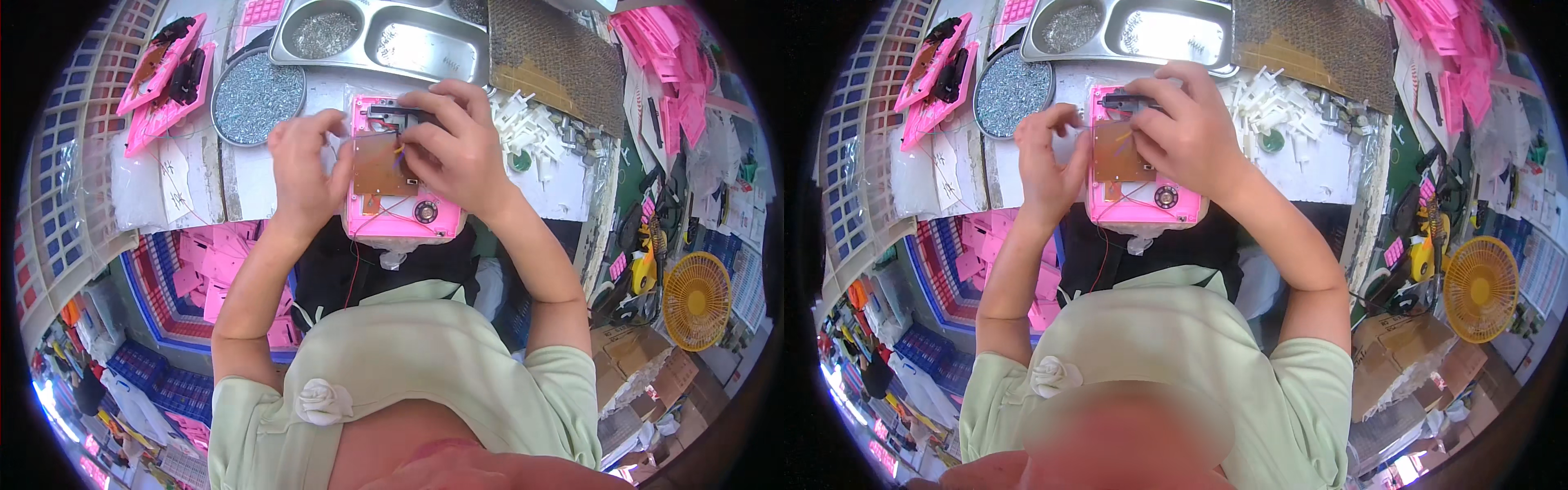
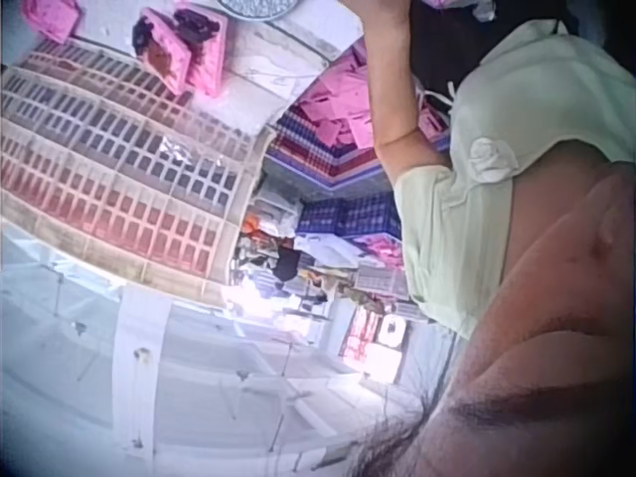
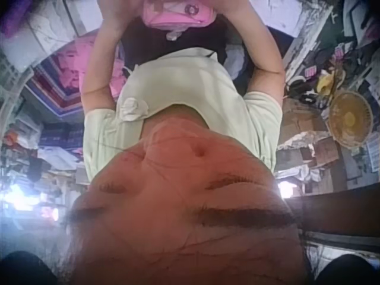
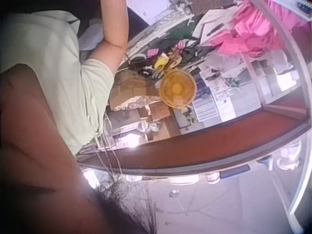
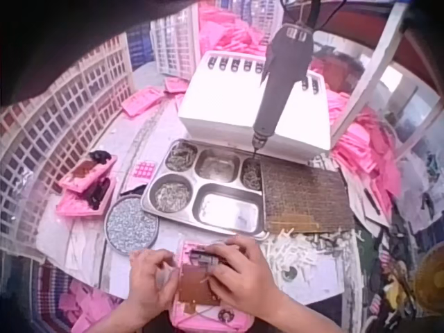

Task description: Assemble and solder components into a pink plastic toy housing at a factory workbench.

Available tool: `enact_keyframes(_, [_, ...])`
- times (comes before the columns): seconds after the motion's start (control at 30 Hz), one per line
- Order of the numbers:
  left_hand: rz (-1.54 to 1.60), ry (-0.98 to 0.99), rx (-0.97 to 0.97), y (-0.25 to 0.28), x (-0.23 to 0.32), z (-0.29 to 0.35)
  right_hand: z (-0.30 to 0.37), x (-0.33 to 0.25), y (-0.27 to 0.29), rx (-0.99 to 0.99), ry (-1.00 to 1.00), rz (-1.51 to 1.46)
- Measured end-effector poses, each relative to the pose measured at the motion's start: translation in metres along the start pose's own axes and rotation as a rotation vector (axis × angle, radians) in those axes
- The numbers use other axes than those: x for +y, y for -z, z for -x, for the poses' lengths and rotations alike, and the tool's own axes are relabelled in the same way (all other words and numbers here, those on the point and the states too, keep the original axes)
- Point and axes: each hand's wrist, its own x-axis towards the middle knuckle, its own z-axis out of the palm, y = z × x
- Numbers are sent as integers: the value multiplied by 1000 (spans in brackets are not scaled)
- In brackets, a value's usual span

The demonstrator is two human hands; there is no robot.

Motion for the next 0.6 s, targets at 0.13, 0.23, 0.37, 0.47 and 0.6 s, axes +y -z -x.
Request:
enact_keyframes(0.13, [-42,-111,197,18,29,0,18,-4,14,21,-94,32])
enact_keyframes(0.23, [234,-152,38,22,72,1,29,-1,20,46,-172,11])
enact_keyframes(0.37, [145,9,-158,1,79,-22,35,2,20,78,-223,-9])
enact_keyframes(0.47, [-19,-106,-238,-8,51,-26,34,4,19,73,-240,-49])
enact_keyframes(0.6, [-30,-45,-159,3,29,-24,38,6,19,74,-252,-62])
